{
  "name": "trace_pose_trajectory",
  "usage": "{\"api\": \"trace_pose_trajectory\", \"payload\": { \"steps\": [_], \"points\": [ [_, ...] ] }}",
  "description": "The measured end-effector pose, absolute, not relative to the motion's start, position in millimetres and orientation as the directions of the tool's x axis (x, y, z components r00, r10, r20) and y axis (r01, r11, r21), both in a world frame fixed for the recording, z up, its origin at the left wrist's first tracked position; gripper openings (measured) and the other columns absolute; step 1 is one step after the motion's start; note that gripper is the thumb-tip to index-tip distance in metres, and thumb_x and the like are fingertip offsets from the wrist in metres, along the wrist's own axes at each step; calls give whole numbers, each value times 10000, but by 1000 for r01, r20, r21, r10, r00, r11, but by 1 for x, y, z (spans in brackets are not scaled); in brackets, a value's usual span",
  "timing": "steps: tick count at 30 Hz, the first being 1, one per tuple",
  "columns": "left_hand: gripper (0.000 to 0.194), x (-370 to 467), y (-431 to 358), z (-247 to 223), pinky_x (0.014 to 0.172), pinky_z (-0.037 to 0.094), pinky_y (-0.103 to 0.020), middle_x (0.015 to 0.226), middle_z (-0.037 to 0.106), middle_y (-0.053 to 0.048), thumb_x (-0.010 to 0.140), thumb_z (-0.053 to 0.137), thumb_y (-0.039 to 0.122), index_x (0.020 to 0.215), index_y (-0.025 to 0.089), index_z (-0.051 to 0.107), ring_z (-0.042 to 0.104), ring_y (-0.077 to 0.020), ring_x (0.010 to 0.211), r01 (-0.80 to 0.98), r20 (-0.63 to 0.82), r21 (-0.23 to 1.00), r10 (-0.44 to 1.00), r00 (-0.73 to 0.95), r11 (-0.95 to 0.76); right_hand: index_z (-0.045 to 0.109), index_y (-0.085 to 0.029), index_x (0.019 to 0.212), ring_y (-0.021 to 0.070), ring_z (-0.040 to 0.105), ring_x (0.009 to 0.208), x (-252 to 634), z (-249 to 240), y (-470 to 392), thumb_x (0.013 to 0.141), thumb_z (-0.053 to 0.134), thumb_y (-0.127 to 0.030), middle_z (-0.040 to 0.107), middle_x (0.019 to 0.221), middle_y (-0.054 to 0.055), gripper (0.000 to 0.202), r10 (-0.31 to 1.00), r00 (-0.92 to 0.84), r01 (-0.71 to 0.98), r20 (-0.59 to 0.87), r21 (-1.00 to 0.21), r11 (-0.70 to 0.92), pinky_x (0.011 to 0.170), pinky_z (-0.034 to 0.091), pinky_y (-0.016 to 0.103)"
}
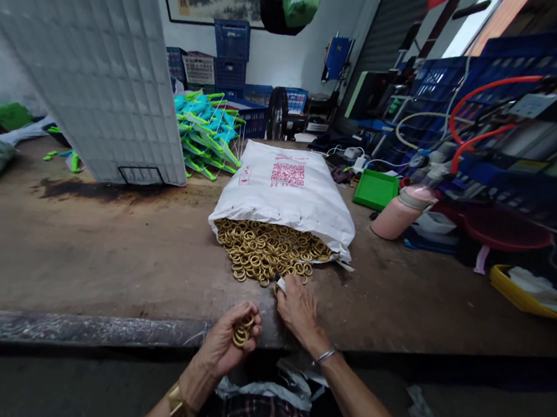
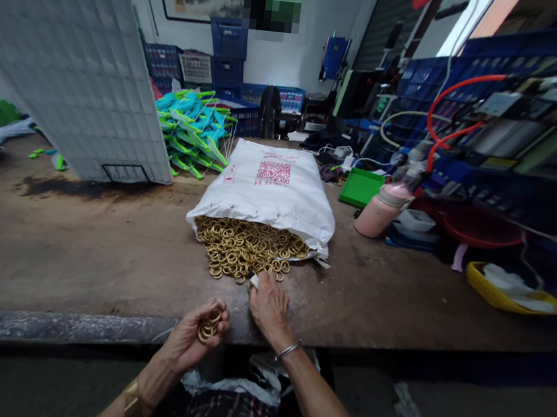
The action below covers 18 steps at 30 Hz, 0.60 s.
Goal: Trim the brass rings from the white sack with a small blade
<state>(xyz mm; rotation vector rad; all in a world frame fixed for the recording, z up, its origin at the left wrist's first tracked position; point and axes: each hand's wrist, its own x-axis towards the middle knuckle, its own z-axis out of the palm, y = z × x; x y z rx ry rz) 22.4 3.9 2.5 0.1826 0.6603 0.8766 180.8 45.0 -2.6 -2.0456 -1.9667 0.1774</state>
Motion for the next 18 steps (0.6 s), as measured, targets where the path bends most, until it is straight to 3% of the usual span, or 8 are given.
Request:
{"api": "trace_pose_trajectory", "payload": {
  "steps": [3,7,12,15,18],
  "points": [
    [235,25,7,3,376,296,-130,708,573,-29,657,698,266,735,135,519,553,-87,583,-639,-484,459,776,403,618,530,-169,878,156,535,679,185,-6,41,792,422,-151,598,789,52,138,992,22,927,124,-375,27,573,293,247],
    [299,30,10,8,368,299,-134,638,526,24,641,702,351,715,151,492,494,-60,506,-530,-429,674,856,288,515,521,-184,877,138,507,600,185,-10,33,816,395,-191,565,680,7,139,979,-94,819,179,-545,178,570,313,234],
    [381,34,10,10,350,274,-149,506,454,70,676,610,516,768,160,509,371,-40,384,-196,-359,901,918,168,387,522,-186,866,144,510,682,176,-3,21,810,408,-170,574,767,35,128,934,-227,664,276,-658,356,638,360,238],
    [373,34,9,9,359,269,-159,463,425,76,687,587,523,736,161,509,335,-42,365,-106,-355,920,917,184,378,527,-183,845,131,488,645,170,2,18,815,425,-200,563,730,22,107,937,-241,594,253,-725,348,625,363,237],
    [323,35,9,9,375,267,-170,462,418,74,702,578,482,719,164,524,331,-52,379,-89,-352,928,929,116,363,515,-186,759,112,463,607,168,3,20,825,426,-282,520,662,-9,146,975,-146,526,168,-821,221,590,360,223]
  ]
}}
